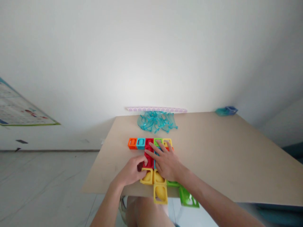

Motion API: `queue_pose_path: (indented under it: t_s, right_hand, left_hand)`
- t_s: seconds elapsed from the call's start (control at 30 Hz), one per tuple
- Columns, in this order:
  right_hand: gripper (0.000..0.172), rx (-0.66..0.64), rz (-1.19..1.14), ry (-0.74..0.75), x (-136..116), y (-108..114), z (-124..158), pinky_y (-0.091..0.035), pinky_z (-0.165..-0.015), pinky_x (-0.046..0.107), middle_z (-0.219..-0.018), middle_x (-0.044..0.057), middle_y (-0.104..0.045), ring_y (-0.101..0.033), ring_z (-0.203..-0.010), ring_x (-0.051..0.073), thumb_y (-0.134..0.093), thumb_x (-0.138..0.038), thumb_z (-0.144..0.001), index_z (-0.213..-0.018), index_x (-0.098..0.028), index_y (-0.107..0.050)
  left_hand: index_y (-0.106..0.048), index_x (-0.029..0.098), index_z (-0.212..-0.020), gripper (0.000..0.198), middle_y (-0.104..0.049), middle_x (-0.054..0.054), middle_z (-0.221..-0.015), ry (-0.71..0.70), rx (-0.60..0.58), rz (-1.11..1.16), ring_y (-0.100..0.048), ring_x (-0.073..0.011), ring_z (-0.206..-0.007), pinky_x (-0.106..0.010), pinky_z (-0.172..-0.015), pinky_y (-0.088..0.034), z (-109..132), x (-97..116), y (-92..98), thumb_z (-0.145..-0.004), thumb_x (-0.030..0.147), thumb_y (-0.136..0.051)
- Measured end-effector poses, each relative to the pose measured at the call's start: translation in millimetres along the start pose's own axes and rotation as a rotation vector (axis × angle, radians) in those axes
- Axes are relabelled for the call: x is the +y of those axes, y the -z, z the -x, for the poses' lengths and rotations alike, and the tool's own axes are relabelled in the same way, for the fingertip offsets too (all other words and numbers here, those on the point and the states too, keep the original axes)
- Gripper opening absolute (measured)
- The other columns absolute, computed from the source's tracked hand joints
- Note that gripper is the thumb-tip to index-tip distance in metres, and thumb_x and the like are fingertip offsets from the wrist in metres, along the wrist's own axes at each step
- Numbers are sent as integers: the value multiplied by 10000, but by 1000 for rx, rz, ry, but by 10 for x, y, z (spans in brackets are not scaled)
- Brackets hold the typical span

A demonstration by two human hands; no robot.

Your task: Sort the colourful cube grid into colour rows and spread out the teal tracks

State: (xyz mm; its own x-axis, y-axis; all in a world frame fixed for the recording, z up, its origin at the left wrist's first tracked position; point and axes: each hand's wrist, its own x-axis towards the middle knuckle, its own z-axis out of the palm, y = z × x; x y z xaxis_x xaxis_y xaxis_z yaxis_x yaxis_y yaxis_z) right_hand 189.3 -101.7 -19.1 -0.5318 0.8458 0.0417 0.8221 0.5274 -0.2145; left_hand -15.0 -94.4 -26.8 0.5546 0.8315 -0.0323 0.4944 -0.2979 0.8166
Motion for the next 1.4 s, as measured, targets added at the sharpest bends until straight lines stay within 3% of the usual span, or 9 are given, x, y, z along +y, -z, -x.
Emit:
queue_pose_path:
  t_s: [0.13, 0.4, 0.53, 0.67, 0.77, 0.93, 1.13, 1.4]
  right_hand:
    - [587, 22, -26, 0, 7, -16, 4, -9, -1080, 634, -1559, 39, -240, -120, -1414, 369, -411, -325, -874, -1454, -310, -323]
    - [570, 28, -31, -14, -11, -5, 2, -5, -1090, 613, -1552, 30, -259, -121, -1419, 344, -403, -326, -869, -1436, -309, -351]
    - [584, 7, -15, -25, -19, 10, 1, 3, -1089, 610, -1554, 40, -252, -111, -1417, 354, -409, -321, -864, -1444, -293, -345]
    - [598, 4, -17, -23, -6, -3, -1, -6, -1085, 617, -1559, 34, -238, -106, -1417, 358, -403, -315, -863, -1455, -296, -326]
    - [601, -6, -11, -30, -1, -8, -1, -9, -1081, 622, -1565, 30, -220, -105, -1416, 358, -406, -313, -861, -1456, -304, -324]
    - [587, -3, -13, -34, -8, -2, 4, -11, -1086, 617, -1566, 32, -218, -118, -1414, 352, -409, -323, -867, -1449, -311, -339]
    - [591, 18, -21, -21, -3, -20, 0, -13, -1084, 628, -1562, 25, -229, -122, -1414, 357, -412, -348, -877, -1459, -340, -308]
    - [612, 34, -20, -10, -7, -11, 9, -38, -1087, 619, -1546, 40, -269, -154, -1405, 354, -416, -370, -877, -1472, -331, -278]
  left_hand:
    - [-472, 188, -728, 144, -409, 57, -645, 13, -19, 52, -393, -96, -579, -204, -532, -288, -7, -74, 29, -630, 83, -473]
    - [-434, 207, -703, 135, -452, 59, -641, 133, 230, -143, -435, -112, -598, -208, -566, -332, 254, -122, 45, -641, 106, -498]
    - [-401, 222, -674, 134, -448, 61, -583, 371, 461, -250, -467, -128, -562, -219, -565, -348, 354, -225, 165, -677, 159, -519]
    - [-451, 234, -719, 110, -545, 28, -596, 682, 693, -279, -545, -165, -537, -245, -541, -367, 171, -282, 174, -720, 250, -560]
    - [-483, 233, -824, 103, -631, -3, -648, 768, 712, -69, -585, -178, -472, -265, -512, -408, -48, -250, 84, -751, 261, -550]
    - [-535, 196, -940, 181, -699, -76, -704, 746, 743, -188, -670, -247, -622, -319, -615, -460, -226, -108, -34, -774, 261, -564]
    - [-528, 124, -1021, 270, -713, -168, -783, 799, 685, -195, -696, -287, -681, -347, -653, -467, -358, 85, -95, -809, 291, -535]
    - [-489, 135, -1050, 273, -711, -142, -778, 798, 614, -106, -645, -218, -457, -320, -576, -479, -324, 113, -97, -840, 309, -487]
